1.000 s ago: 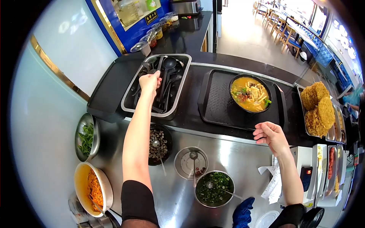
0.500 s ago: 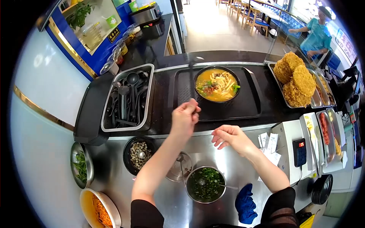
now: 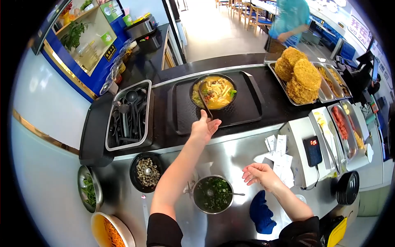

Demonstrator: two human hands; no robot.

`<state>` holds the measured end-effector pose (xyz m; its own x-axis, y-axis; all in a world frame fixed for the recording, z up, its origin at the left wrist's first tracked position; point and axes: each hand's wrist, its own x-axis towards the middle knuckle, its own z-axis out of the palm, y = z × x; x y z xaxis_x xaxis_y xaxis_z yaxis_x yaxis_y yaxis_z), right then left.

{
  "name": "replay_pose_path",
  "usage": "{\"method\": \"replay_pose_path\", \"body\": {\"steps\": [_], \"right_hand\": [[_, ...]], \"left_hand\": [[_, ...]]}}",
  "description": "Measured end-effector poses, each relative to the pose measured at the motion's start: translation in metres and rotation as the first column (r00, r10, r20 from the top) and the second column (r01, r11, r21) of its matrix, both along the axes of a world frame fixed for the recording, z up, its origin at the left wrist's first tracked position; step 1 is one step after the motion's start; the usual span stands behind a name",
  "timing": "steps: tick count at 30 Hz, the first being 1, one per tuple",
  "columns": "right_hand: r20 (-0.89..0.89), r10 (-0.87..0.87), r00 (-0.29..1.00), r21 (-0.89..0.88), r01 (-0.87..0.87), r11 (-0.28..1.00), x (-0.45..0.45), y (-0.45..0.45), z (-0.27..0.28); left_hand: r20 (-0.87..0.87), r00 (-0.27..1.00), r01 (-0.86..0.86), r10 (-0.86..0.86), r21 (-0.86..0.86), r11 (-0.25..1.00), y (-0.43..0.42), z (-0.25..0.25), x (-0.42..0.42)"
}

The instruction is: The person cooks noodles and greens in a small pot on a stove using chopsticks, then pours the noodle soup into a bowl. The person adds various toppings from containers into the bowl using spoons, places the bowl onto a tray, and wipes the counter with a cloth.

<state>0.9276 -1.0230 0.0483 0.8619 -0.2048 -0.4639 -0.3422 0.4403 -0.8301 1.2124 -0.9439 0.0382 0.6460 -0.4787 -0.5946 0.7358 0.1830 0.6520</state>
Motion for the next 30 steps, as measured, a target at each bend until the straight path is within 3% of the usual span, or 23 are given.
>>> {"method": "replay_pose_path", "body": {"steps": [2, 5, 7, 10, 11, 12, 14, 15, 16, 17, 20, 21, 23, 24, 25, 26, 30], "right_hand": [[-0.042, -0.043, 0.998, 0.044, 0.045, 0.998, -0.028, 0.011, 0.001], [0.002, -0.207, 0.978, 0.022, 0.207, 0.978, -0.084, 0.017, 0.010], [0.032, -0.317, 0.948, -0.167, 0.318, 0.933, -0.120, 0.025, 0.040], [0.102, -0.490, 0.866, -0.466, 0.476, 0.746, -0.183, 0.048, 0.021], [0.002, -0.425, 0.905, -0.769, 0.273, 0.579, -0.210, 0.070, -0.011], [-0.018, -0.312, 0.950, -0.825, 0.162, 0.541, -0.218, 0.078, -0.034], [-0.109, -0.050, 0.993, -0.979, -0.099, 0.176, -0.214, 0.101, -0.053], [-0.095, -0.026, 0.995, -0.988, -0.091, 0.121, -0.215, 0.109, -0.076], [-0.082, 0.000, 0.997, -0.994, -0.081, 0.068, -0.217, 0.118, -0.100], [-0.027, -0.037, 0.999, -0.997, -0.024, 0.073, -0.218, 0.123, -0.115], [-0.016, -0.099, 0.995, -0.999, -0.013, 0.030, -0.211, 0.134, -0.123], [-0.163, -0.075, 0.984, -0.987, -0.162, 0.014, -0.211, 0.132, -0.119], [-0.105, -0.062, 0.993, -0.991, -0.110, -0.081, -0.195, 0.135, -0.109], [-0.060, -0.054, 0.997, -0.985, -0.068, -0.159, -0.189, 0.138, -0.107], [-0.102, -0.017, 0.995, -0.991, -0.103, -0.088, -0.184, 0.140, -0.120], [-0.103, 0.022, 0.994, -0.986, -0.099, -0.132, -0.178, 0.140, -0.134], [-0.041, -0.005, 0.999, -0.993, -0.041, -0.108, -0.143, 0.149, -0.141]], "left_hand": [[0.038, 0.989, 0.141, -0.146, 0.109, 0.984, 0.011, 0.019, -0.007], [0.444, 0.867, 0.132, -0.225, 0.231, 0.964, 0.051, 0.063, -0.038], [0.685, 0.710, 0.050, -0.163, 0.182, 0.982, 0.094, 0.098, -0.074], [0.918, 0.388, -0.179, -0.089, 0.170, 0.969, 0.183, 0.119, -0.156], [0.975, 0.209, -0.205, -0.077, 0.121, 0.971, 0.237, 0.087, -0.194], [0.999, 0.010, -0.218, -0.051, 0.052, 0.975, 0.276, 0.044, -0.220], [0.893, 0.208, -0.240, -0.398, 0.441, 0.865, 0.293, 0.014, -0.269], [0.740, 0.576, -0.087, -0.347, 0.478, 0.874, 0.292, -0.003, -0.281], [0.450, 0.846, 0.066, -0.286, 0.443, 0.894, 0.289, -0.020, -0.290], [0.345, 0.921, 0.049, -0.182, 0.361, 0.931, 0.282, -0.039, -0.295], [0.137, 0.990, -0.057, 0.044, 0.094, 0.994, 0.246, -0.074, -0.293], [0.144, 0.988, -0.070, 0.057, 0.088, 0.994, 0.235, -0.075, -0.290], [0.050, 0.984, -0.168, 0.170, -0.035, 0.985, 0.213, -0.078, -0.280], [0.041, 0.983, -0.177, 0.179, -0.037, 0.984, 0.202, -0.082, -0.275], [0.091, 0.971, -0.213, 0.220, -0.087, 0.973, 0.192, -0.088, -0.270], [0.135, 0.956, -0.241, 0.259, -0.132, 0.961, 0.185, -0.095, -0.265], [0.089, 0.956, -0.281, 0.281, -0.011, 0.960, 0.207, -0.095, -0.242]]}}
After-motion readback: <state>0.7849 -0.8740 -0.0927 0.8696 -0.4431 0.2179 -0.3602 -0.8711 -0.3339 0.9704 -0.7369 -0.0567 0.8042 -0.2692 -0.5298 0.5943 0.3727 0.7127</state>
